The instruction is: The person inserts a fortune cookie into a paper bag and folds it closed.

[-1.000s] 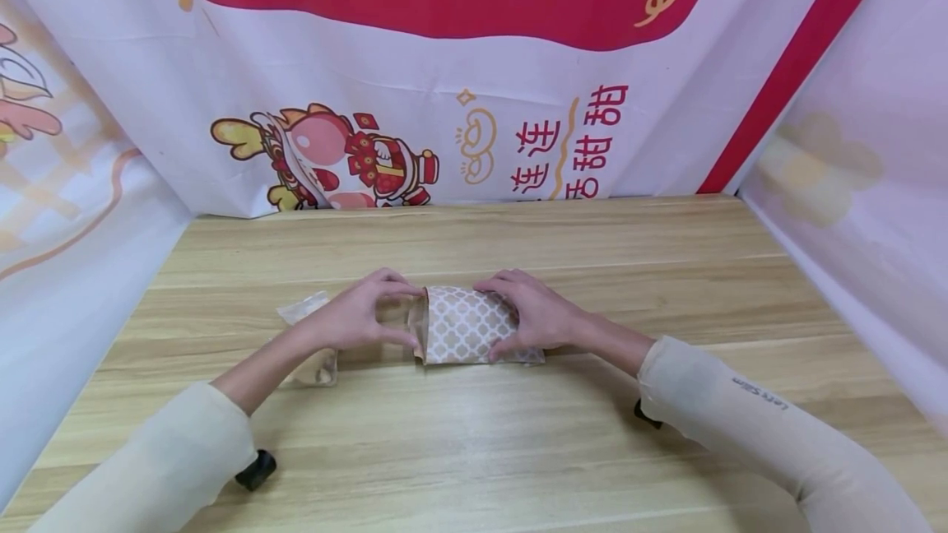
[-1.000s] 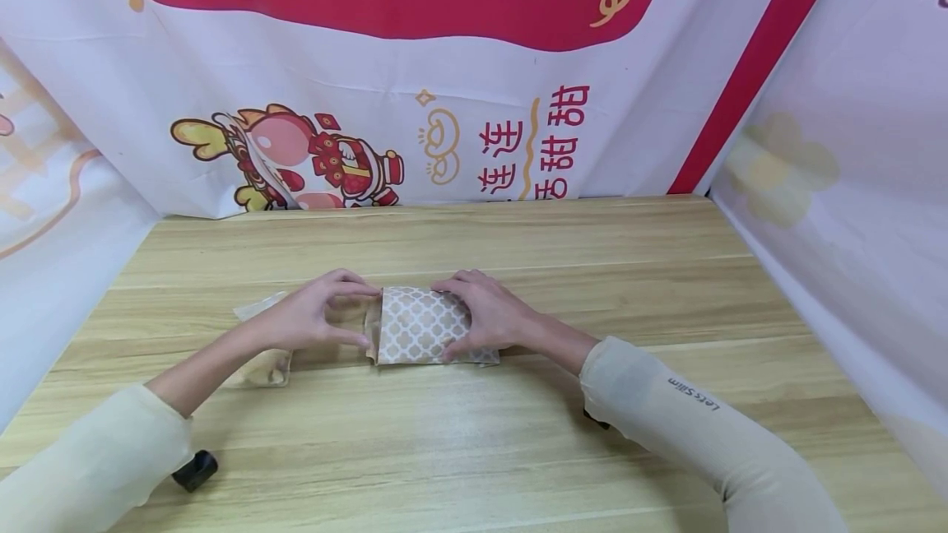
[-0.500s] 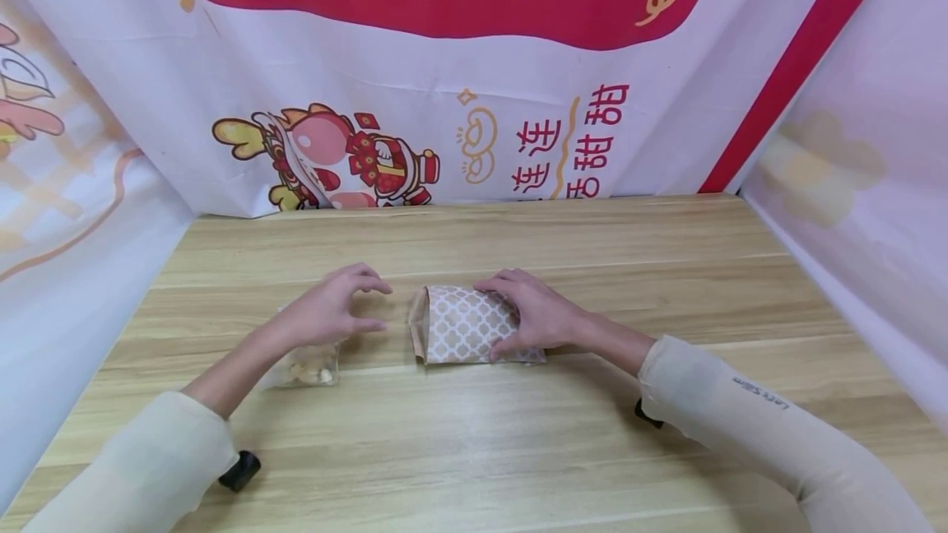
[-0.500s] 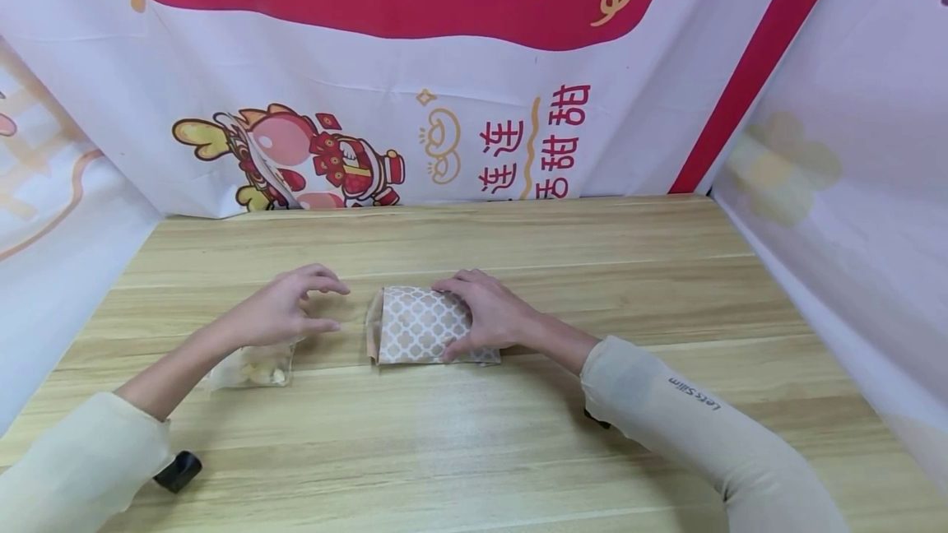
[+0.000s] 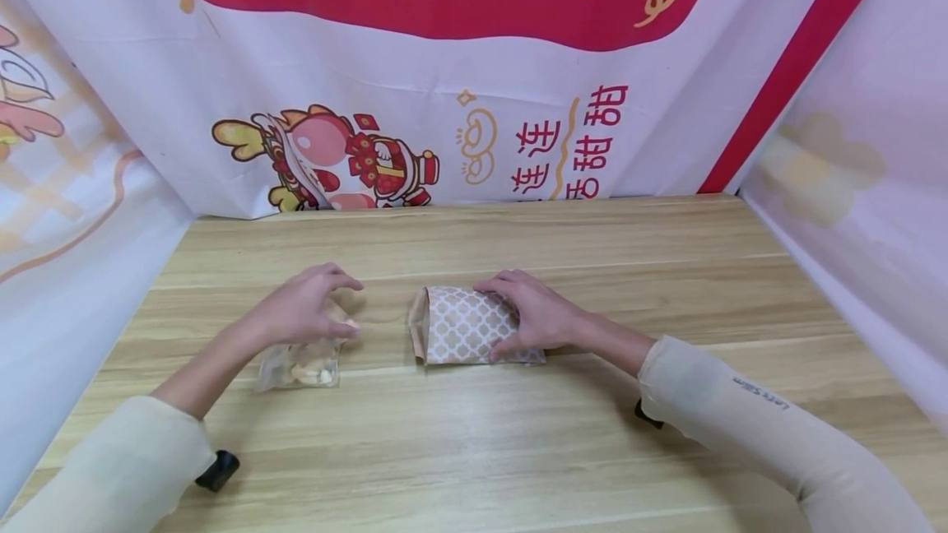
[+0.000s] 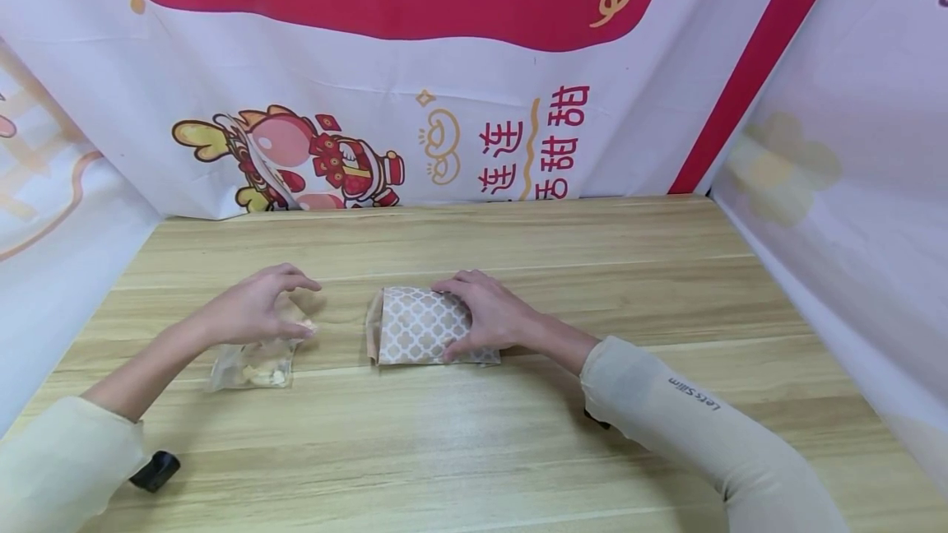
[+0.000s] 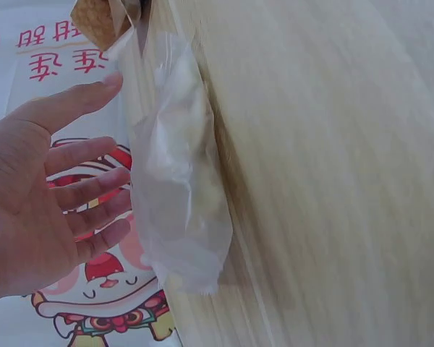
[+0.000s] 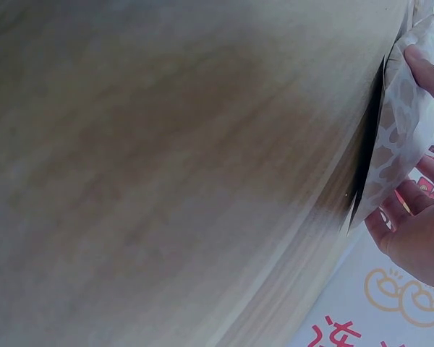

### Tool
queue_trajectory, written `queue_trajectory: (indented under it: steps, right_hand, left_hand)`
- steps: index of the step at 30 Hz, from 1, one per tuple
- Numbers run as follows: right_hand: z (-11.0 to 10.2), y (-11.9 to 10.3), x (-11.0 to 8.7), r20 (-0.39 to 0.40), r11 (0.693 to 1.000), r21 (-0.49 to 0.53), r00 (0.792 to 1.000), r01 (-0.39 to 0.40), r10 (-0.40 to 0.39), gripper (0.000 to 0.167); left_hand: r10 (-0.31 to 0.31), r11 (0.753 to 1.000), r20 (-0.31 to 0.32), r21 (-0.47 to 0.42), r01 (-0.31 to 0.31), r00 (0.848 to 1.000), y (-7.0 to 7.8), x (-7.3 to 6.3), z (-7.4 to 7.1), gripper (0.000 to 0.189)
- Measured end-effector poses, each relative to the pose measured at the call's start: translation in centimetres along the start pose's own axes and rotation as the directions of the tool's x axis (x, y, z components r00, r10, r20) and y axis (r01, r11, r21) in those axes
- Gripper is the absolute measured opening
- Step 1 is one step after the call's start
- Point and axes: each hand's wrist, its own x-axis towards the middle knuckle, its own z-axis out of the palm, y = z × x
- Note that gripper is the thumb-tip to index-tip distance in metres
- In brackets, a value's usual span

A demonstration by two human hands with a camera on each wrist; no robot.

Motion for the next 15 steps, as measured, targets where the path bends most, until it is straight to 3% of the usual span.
queue_trajectory:
  steps: [15]
  right_hand:
    - [-0.1, 0.0, -0.1, 0.002, 1.000, 0.001, 1.000, -0.001, 0.001, 0.100]
  left_hand:
    - [0.003, 0.996, 0.012, 0.093, -0.004, 1.000, -1.1, -0.7, -0.4, 0.081]
